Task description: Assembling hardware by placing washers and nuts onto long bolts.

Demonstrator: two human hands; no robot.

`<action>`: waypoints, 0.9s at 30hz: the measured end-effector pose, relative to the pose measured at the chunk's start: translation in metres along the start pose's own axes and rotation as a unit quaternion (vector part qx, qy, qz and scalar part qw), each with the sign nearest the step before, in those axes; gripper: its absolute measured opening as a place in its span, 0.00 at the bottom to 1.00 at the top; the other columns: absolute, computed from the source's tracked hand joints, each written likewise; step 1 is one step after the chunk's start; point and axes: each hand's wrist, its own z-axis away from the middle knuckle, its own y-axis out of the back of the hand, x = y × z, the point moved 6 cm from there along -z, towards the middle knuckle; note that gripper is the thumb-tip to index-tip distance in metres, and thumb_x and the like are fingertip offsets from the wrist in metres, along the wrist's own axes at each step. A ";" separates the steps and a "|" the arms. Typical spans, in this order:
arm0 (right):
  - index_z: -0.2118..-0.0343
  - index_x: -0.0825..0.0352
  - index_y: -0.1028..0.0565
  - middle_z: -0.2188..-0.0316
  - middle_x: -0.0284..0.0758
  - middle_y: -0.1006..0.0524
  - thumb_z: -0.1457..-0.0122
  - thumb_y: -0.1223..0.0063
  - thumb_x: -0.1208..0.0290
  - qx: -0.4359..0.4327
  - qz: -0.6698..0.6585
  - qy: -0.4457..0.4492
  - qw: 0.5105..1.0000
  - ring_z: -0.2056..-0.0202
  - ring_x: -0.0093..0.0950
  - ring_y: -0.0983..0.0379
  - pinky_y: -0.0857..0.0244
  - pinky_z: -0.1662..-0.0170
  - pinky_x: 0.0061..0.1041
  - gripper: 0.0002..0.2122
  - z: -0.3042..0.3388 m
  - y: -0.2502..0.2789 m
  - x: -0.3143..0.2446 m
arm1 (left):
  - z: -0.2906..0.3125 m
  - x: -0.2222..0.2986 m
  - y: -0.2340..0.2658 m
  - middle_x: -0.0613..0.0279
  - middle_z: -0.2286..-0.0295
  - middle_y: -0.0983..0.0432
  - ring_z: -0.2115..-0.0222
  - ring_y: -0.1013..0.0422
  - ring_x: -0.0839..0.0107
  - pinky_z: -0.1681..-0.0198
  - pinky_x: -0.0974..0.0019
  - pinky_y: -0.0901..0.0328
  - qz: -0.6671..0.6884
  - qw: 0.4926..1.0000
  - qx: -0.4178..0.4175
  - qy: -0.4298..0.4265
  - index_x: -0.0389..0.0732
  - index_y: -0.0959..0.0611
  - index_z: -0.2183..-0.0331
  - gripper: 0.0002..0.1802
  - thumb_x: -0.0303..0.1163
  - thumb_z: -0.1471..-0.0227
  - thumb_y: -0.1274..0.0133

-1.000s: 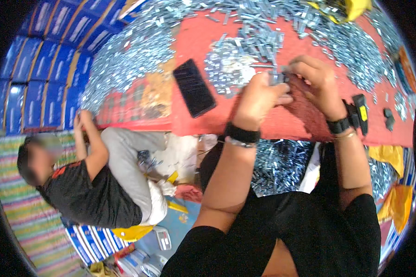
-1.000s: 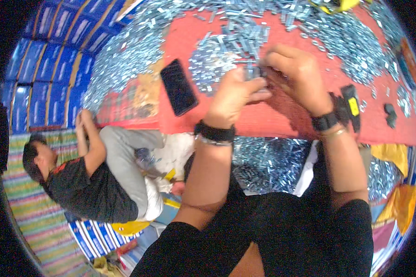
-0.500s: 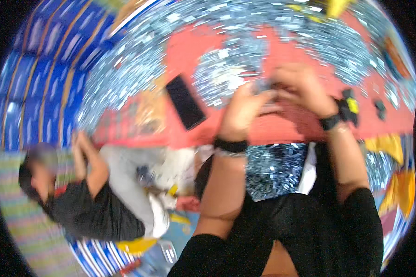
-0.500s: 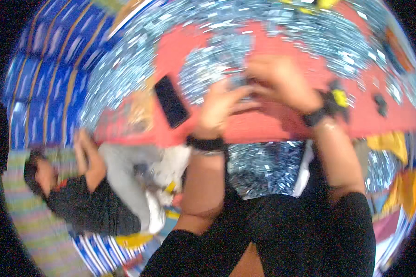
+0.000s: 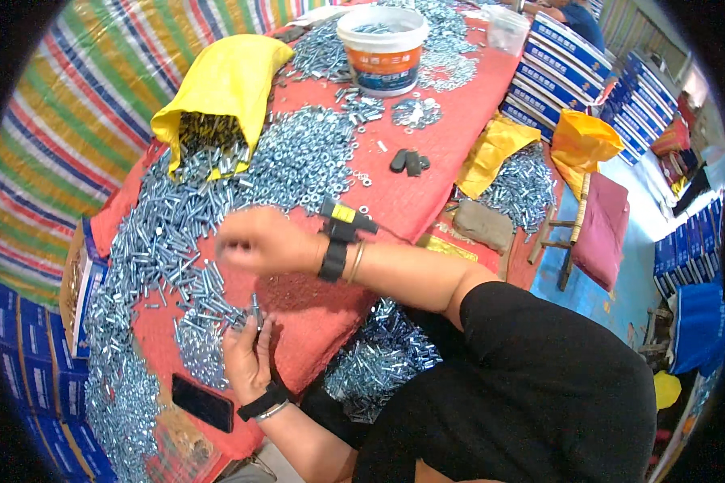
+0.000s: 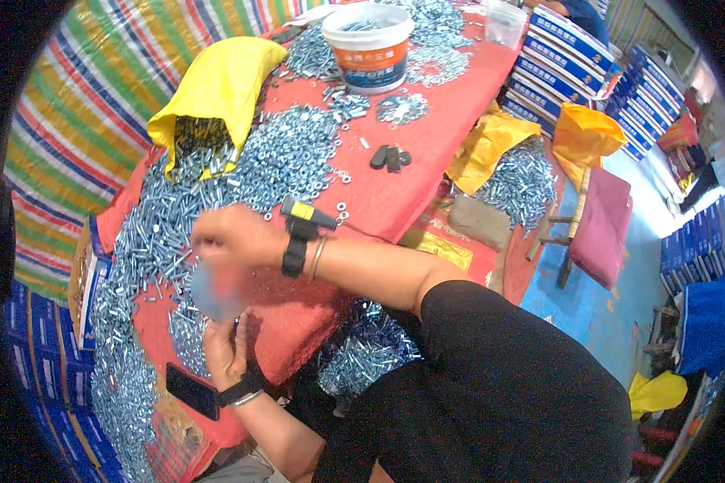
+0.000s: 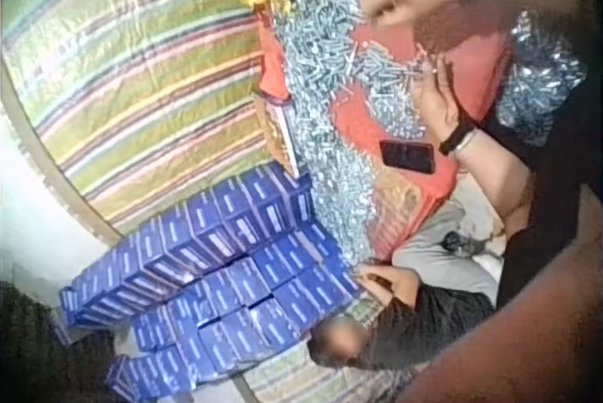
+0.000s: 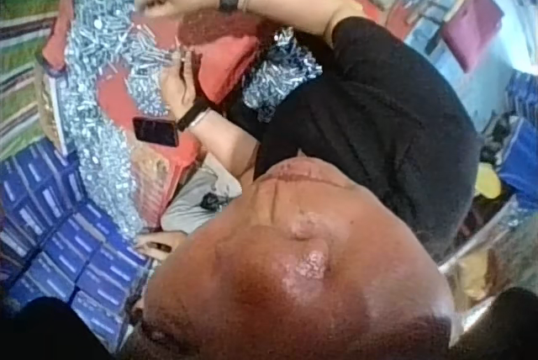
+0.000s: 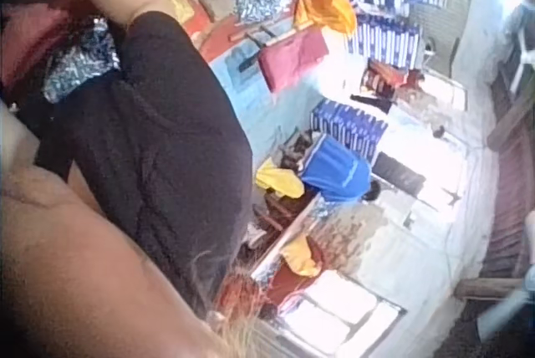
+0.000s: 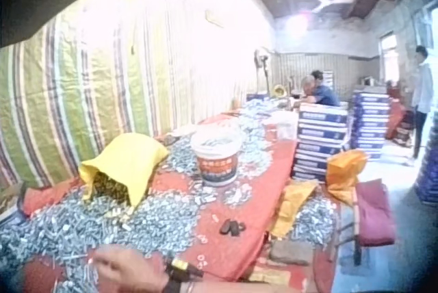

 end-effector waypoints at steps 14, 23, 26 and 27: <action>0.52 0.66 0.30 0.54 0.48 0.32 0.61 0.34 0.55 0.193 0.566 -0.249 0.762 0.50 0.45 0.38 0.42 0.46 0.39 0.33 0.129 0.412 0.221 | 0.001 -0.003 -0.008 0.49 0.62 0.27 0.63 0.27 0.62 0.56 0.67 0.29 0.032 0.999 0.004 0.036 0.27 0.29 0.58 0.14 0.17 0.49 0.52; 0.42 0.60 0.39 0.44 0.53 0.41 0.65 0.39 0.36 0.117 0.630 -0.281 0.714 0.42 0.49 0.46 0.49 0.41 0.42 0.47 0.140 0.511 0.316 | 0.017 -0.010 0.033 0.44 0.53 0.37 0.54 0.35 0.56 0.50 0.62 0.32 0.229 0.968 0.017 0.106 0.27 0.34 0.51 0.16 0.20 0.42 0.61; 0.41 0.55 0.40 0.43 0.51 0.42 0.65 0.42 0.33 0.081 0.643 -0.288 0.705 0.41 0.48 0.47 0.50 0.41 0.43 0.47 0.127 0.542 0.354 | 0.013 -0.005 0.034 0.46 0.53 0.37 0.54 0.37 0.61 0.50 0.63 0.33 0.144 0.983 0.013 0.113 0.27 0.34 0.51 0.18 0.22 0.43 0.58; 0.41 0.53 0.39 0.43 0.50 0.42 0.65 0.45 0.31 0.076 0.637 -0.307 0.703 0.41 0.48 0.47 0.50 0.41 0.44 0.47 0.121 0.544 0.366 | 0.013 -0.005 0.037 0.47 0.51 0.39 0.54 0.38 0.61 0.51 0.64 0.33 0.116 0.988 0.033 0.091 0.26 0.36 0.49 0.21 0.23 0.43 0.56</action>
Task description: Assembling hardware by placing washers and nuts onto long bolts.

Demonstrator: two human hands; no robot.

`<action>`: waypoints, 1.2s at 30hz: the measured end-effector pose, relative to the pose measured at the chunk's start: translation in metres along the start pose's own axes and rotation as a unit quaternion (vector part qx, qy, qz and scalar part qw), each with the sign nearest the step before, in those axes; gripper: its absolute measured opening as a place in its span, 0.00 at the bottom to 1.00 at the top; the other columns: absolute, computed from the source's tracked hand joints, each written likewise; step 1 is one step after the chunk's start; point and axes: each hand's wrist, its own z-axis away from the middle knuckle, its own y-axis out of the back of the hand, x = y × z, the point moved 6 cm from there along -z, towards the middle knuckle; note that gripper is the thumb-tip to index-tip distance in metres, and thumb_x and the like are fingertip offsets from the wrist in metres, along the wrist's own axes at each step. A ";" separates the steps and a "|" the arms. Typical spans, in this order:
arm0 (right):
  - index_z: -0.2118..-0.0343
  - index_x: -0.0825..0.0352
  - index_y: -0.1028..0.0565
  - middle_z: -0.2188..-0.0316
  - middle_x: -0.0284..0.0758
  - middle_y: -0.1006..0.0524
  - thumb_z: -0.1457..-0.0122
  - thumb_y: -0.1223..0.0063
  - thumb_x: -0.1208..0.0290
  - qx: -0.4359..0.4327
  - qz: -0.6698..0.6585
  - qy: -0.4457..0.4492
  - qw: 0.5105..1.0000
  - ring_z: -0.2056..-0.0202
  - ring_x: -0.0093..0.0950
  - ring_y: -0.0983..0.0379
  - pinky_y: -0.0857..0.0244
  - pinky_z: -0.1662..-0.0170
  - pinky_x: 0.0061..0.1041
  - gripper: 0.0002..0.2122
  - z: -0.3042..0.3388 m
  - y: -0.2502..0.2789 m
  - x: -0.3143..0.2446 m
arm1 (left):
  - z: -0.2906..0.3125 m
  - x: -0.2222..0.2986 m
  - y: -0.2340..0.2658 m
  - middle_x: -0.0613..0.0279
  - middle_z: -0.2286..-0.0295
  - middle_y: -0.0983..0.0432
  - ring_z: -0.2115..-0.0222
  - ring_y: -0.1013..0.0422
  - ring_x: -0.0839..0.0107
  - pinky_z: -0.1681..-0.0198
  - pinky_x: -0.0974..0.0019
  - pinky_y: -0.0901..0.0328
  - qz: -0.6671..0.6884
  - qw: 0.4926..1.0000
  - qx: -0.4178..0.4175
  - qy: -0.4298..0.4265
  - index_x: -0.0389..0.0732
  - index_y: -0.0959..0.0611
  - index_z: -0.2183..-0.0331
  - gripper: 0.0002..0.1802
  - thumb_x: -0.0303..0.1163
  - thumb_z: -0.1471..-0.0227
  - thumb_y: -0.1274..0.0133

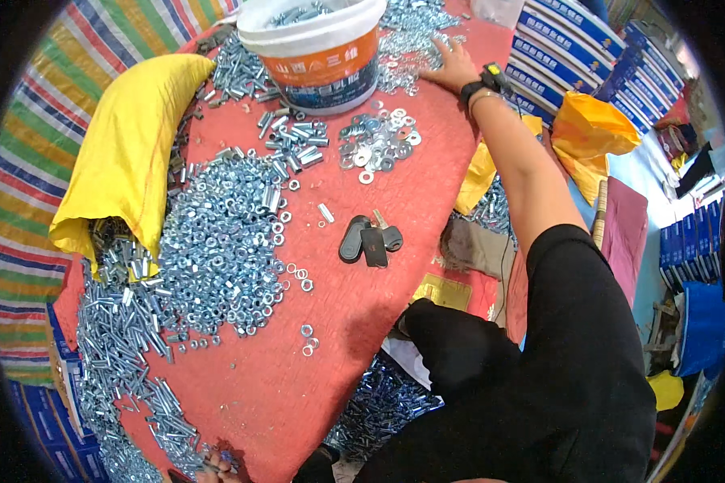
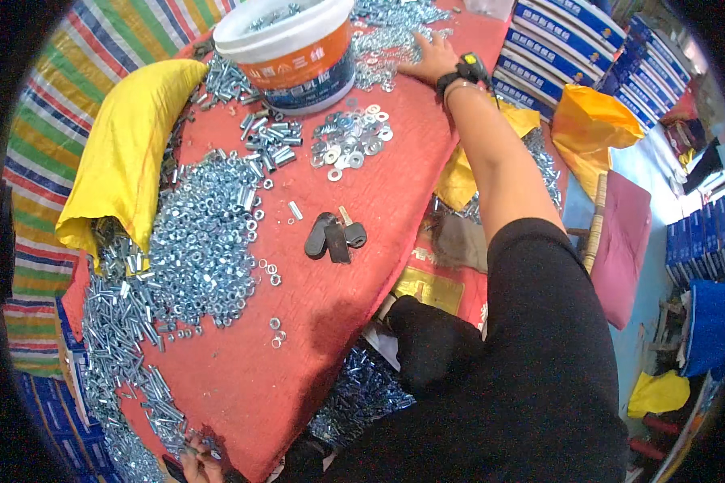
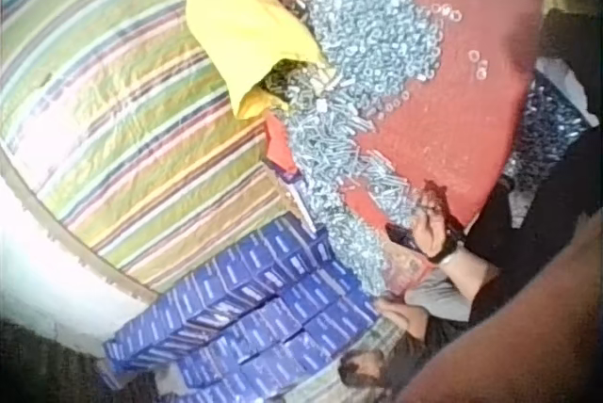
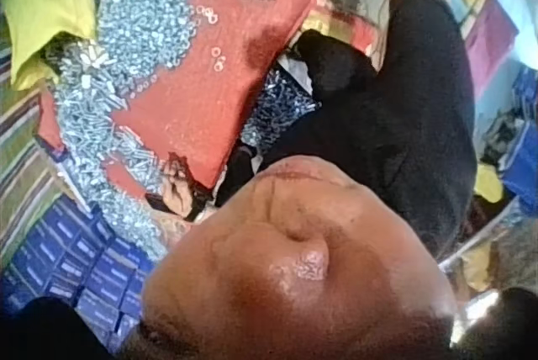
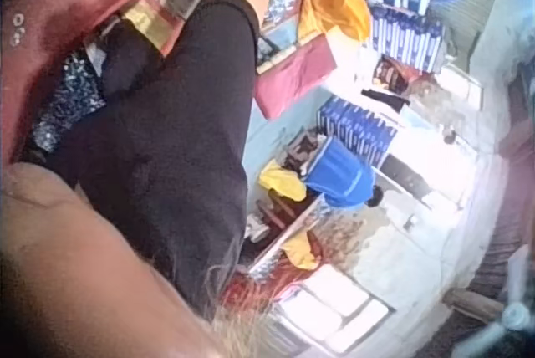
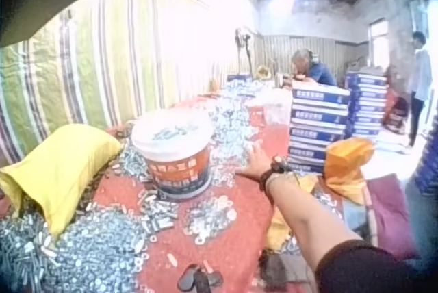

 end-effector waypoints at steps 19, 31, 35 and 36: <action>0.58 0.63 0.25 0.61 0.46 0.24 0.49 0.49 0.55 -0.084 0.064 0.041 0.994 0.56 0.43 0.29 0.37 0.52 0.38 0.20 -0.033 -0.059 -0.039 | 0.014 0.038 0.019 0.49 0.52 0.33 0.54 0.34 0.65 0.50 0.69 0.36 -0.031 0.978 0.125 -0.166 0.31 0.35 0.48 0.22 0.18 0.47 0.56; 0.50 0.58 0.28 0.57 0.34 0.25 0.39 0.59 0.67 -0.143 -0.302 0.124 0.934 0.60 0.22 0.29 0.35 0.59 0.20 0.15 0.027 0.081 -0.124 | -0.008 0.014 -0.015 0.46 0.61 0.27 0.58 0.28 0.58 0.54 0.69 0.28 -0.002 0.993 0.002 -0.119 0.24 0.29 0.56 0.14 0.21 0.45 0.54; 0.60 0.66 0.24 0.68 0.25 0.25 0.41 0.52 0.64 -0.258 -0.515 0.219 0.787 0.71 0.14 0.34 0.41 0.71 0.13 0.13 0.144 0.163 -0.274 | -0.013 0.013 -0.015 0.46 0.63 0.27 0.59 0.27 0.57 0.55 0.68 0.28 0.009 0.991 -0.003 -0.133 0.24 0.28 0.59 0.13 0.20 0.46 0.52; 0.61 0.65 0.23 0.70 0.23 0.26 0.42 0.51 0.63 -0.378 -0.523 0.116 0.755 0.71 0.13 0.35 0.41 0.71 0.13 0.13 0.187 0.188 -0.316 | -0.015 0.011 -0.011 0.46 0.63 0.27 0.59 0.27 0.56 0.55 0.67 0.27 0.025 0.991 -0.011 -0.130 0.23 0.28 0.60 0.12 0.19 0.47 0.52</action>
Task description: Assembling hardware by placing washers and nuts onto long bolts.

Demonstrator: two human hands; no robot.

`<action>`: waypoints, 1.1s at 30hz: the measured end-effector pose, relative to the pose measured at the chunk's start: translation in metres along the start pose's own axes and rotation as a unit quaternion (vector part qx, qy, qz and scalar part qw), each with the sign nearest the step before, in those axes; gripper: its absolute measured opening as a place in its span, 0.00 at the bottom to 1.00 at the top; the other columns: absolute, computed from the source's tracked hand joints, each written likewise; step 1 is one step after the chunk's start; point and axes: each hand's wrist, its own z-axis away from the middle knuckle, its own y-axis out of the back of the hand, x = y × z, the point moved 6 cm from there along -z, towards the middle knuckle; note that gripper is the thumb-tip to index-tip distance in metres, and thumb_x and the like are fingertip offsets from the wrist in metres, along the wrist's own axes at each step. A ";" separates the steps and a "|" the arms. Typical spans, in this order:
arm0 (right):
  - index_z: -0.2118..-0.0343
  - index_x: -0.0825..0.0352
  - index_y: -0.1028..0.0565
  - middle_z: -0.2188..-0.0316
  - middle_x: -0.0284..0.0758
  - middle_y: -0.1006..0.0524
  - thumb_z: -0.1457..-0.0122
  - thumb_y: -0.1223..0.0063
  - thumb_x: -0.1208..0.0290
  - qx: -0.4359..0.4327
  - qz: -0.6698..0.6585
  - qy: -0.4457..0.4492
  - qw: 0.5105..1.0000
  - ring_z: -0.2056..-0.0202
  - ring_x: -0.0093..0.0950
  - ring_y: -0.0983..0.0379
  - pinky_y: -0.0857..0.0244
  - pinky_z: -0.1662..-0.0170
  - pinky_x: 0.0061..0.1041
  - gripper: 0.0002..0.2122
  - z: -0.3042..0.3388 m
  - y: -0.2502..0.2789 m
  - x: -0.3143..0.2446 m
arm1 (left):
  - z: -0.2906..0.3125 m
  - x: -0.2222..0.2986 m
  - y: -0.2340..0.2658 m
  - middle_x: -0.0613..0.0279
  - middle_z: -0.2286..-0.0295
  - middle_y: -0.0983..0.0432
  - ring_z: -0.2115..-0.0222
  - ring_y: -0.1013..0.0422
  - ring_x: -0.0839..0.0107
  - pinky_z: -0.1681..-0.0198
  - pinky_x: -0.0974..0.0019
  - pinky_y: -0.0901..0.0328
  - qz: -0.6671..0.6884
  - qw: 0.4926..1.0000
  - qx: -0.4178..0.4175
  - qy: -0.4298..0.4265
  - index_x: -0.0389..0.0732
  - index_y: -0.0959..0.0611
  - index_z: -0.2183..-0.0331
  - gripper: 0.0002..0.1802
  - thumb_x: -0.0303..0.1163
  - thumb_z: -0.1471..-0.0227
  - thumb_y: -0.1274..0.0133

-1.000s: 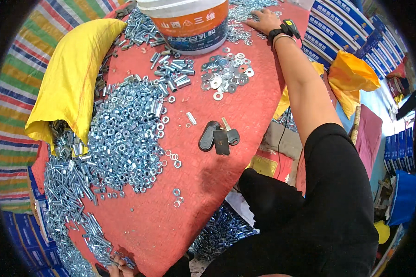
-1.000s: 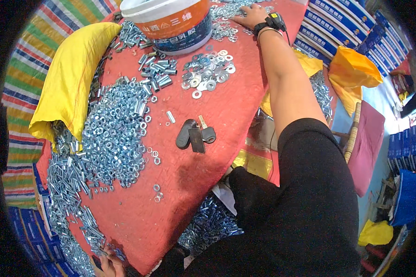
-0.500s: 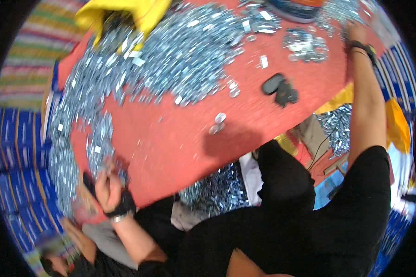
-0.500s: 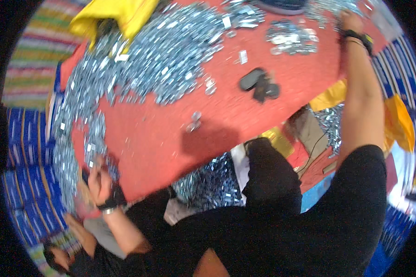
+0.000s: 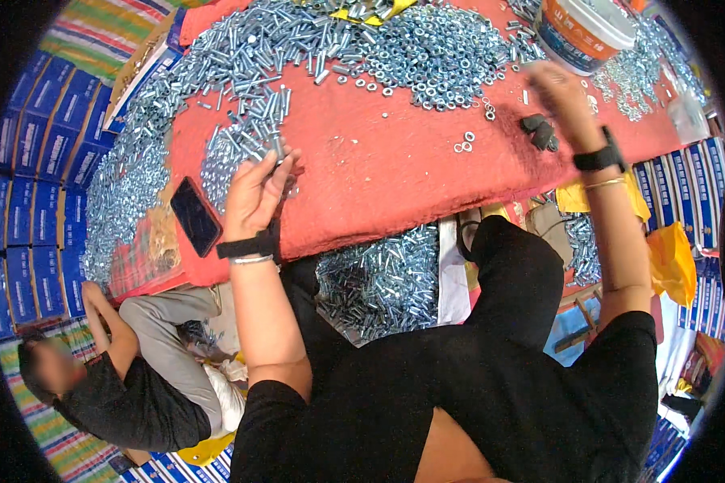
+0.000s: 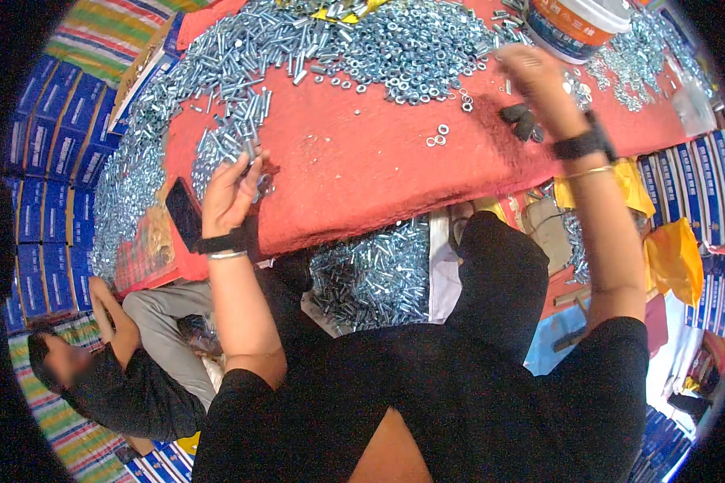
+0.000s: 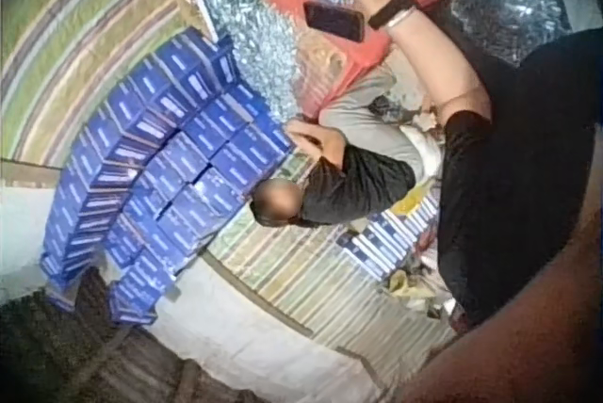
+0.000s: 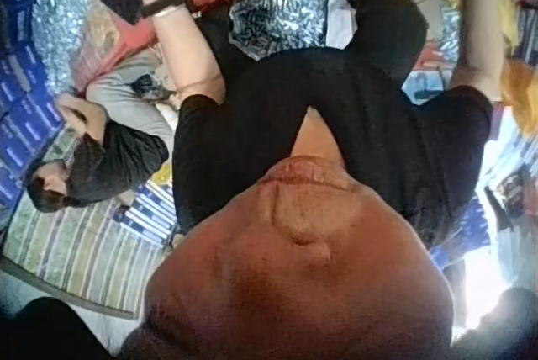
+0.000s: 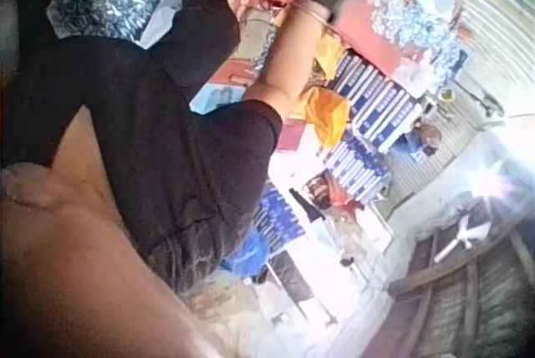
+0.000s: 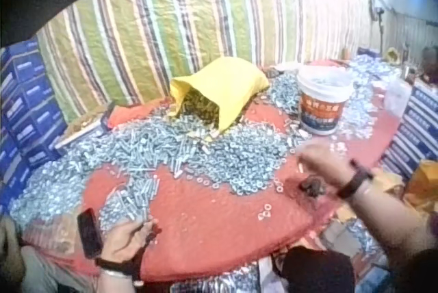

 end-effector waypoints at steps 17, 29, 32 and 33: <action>0.74 0.65 0.27 0.74 0.39 0.30 0.52 0.44 0.65 0.051 0.269 0.211 0.938 0.71 0.41 0.29 0.33 0.70 0.39 0.09 0.037 -0.284 -0.063 | 0.004 -0.005 -0.017 0.50 0.63 0.26 0.60 0.26 0.59 0.59 0.68 0.25 -0.005 0.998 -0.059 0.021 0.27 0.28 0.58 0.13 0.21 0.45 0.53; 0.75 0.62 0.21 0.74 0.38 0.26 0.57 0.46 0.72 0.143 0.416 0.197 0.876 0.69 0.38 0.26 0.31 0.68 0.37 0.05 -0.016 -0.191 -0.044 | 0.007 -0.006 -0.017 0.50 0.66 0.25 0.66 0.24 0.64 0.63 0.72 0.25 -0.013 0.997 -0.056 0.042 0.27 0.27 0.60 0.11 0.23 0.45 0.52; 0.72 0.59 0.20 0.73 0.35 0.27 0.55 0.45 0.71 0.120 0.403 0.200 0.885 0.66 0.37 0.28 0.32 0.66 0.35 0.06 -0.031 -0.191 -0.035 | 0.004 -0.009 -0.021 0.49 0.67 0.24 0.68 0.24 0.65 0.65 0.72 0.25 -0.012 0.998 -0.051 0.043 0.27 0.27 0.60 0.11 0.24 0.45 0.52; 0.69 0.58 0.20 0.73 0.35 0.27 0.54 0.44 0.70 0.088 0.393 0.204 0.892 0.65 0.37 0.29 0.33 0.65 0.35 0.08 -0.033 -0.196 -0.033 | 0.003 -0.011 -0.022 0.49 0.67 0.24 0.69 0.24 0.66 0.66 0.73 0.25 -0.011 0.998 -0.053 0.045 0.27 0.27 0.60 0.11 0.24 0.45 0.51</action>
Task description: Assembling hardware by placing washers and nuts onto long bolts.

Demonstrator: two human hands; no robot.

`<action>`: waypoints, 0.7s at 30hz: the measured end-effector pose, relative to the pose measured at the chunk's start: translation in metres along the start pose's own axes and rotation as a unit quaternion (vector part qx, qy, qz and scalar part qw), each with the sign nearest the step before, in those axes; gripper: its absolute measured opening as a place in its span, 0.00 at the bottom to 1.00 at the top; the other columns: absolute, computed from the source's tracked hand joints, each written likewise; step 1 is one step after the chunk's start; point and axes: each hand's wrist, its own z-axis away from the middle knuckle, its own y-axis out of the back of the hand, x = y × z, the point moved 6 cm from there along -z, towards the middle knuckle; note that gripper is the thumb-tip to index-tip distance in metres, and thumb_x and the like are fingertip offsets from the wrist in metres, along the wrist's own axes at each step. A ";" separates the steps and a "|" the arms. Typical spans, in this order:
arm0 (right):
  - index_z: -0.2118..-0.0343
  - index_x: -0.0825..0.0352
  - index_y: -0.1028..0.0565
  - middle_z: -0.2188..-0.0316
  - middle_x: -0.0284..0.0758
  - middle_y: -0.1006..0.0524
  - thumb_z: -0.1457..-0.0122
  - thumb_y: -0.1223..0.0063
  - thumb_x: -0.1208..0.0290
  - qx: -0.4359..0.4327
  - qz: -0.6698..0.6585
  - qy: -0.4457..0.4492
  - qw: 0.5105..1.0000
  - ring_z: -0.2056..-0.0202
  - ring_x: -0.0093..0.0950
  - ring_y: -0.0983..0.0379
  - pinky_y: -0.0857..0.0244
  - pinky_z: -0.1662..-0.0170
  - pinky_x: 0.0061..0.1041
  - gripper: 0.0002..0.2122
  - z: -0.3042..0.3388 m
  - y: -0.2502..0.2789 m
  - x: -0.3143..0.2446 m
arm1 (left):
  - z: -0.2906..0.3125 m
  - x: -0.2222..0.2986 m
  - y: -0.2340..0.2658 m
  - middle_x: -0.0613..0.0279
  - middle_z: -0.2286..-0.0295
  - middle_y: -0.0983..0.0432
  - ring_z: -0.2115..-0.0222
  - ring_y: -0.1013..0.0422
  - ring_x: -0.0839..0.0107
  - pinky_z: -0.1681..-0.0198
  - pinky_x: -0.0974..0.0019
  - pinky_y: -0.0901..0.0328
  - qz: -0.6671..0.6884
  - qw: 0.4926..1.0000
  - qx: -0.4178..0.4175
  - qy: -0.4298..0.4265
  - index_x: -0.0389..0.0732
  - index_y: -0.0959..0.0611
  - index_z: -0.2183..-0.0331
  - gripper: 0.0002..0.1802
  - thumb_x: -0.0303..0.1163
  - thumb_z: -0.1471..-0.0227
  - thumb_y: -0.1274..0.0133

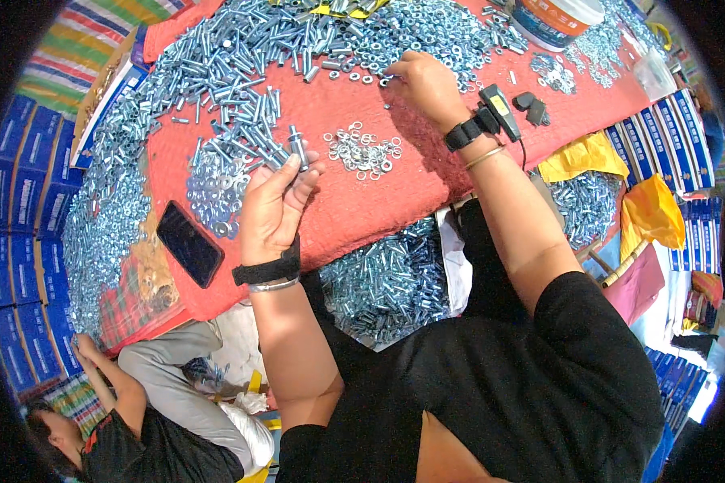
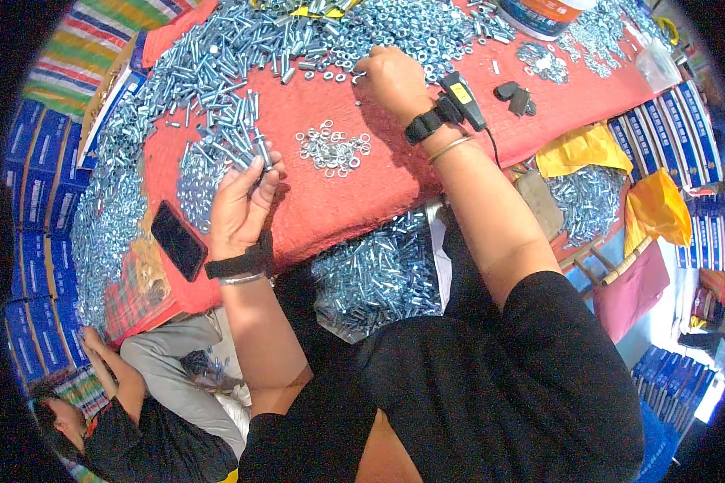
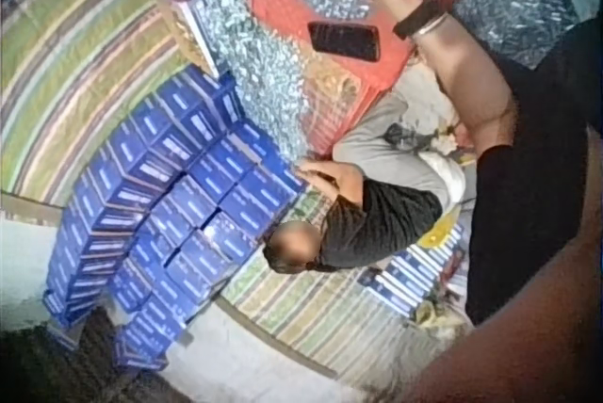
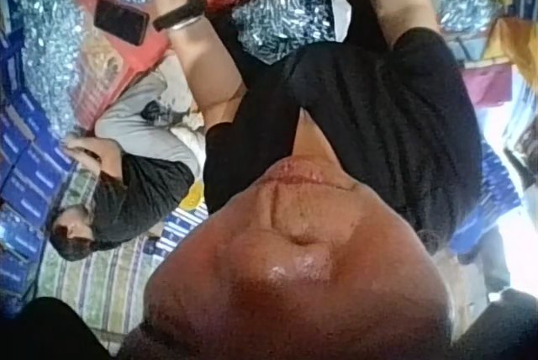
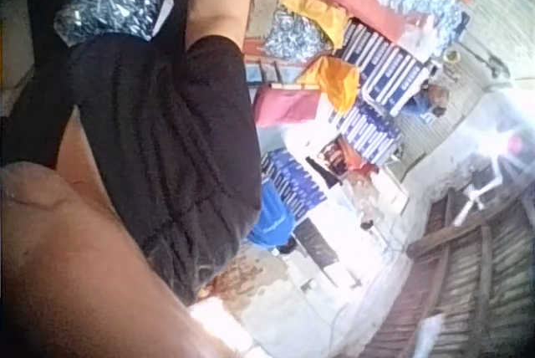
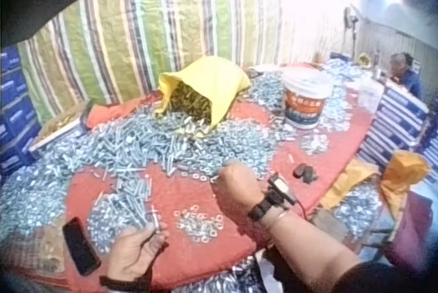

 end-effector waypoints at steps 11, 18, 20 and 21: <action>0.78 0.62 0.23 0.74 0.36 0.25 0.55 0.48 0.71 0.013 0.017 0.019 1.000 0.70 0.38 0.26 0.32 0.67 0.36 0.03 0.000 -0.023 -0.001 | 0.000 0.001 -0.004 0.51 0.67 0.24 0.70 0.23 0.66 0.66 0.72 0.26 -0.052 0.998 0.025 -0.005 0.29 0.26 0.61 0.11 0.26 0.46 0.50; 0.71 0.64 0.22 0.74 0.37 0.25 0.55 0.41 0.66 -0.081 -0.105 0.048 0.990 0.71 0.37 0.27 0.34 0.67 0.32 0.09 0.005 0.004 0.004 | 0.003 0.003 0.002 0.52 0.67 0.24 0.68 0.24 0.67 0.64 0.69 0.26 -0.137 0.989 0.057 -0.013 0.29 0.27 0.60 0.13 0.27 0.46 0.49; 0.72 0.64 0.22 0.73 0.37 0.25 0.54 0.40 0.68 -0.115 -0.161 0.122 0.973 0.71 0.37 0.27 0.34 0.67 0.31 0.08 0.013 0.009 -0.008 | 0.002 0.004 0.002 0.51 0.68 0.24 0.71 0.23 0.65 0.68 0.70 0.26 -0.146 0.985 0.081 -0.031 0.26 0.27 0.63 0.12 0.27 0.46 0.49; 0.72 0.65 0.22 0.74 0.37 0.25 0.54 0.40 0.70 -0.147 -0.182 0.140 0.962 0.72 0.37 0.27 0.33 0.67 0.31 0.07 0.017 0.011 -0.015 | 0.003 0.005 0.001 0.51 0.68 0.24 0.71 0.23 0.65 0.68 0.70 0.26 -0.146 0.985 0.082 -0.030 0.26 0.27 0.63 0.12 0.27 0.46 0.49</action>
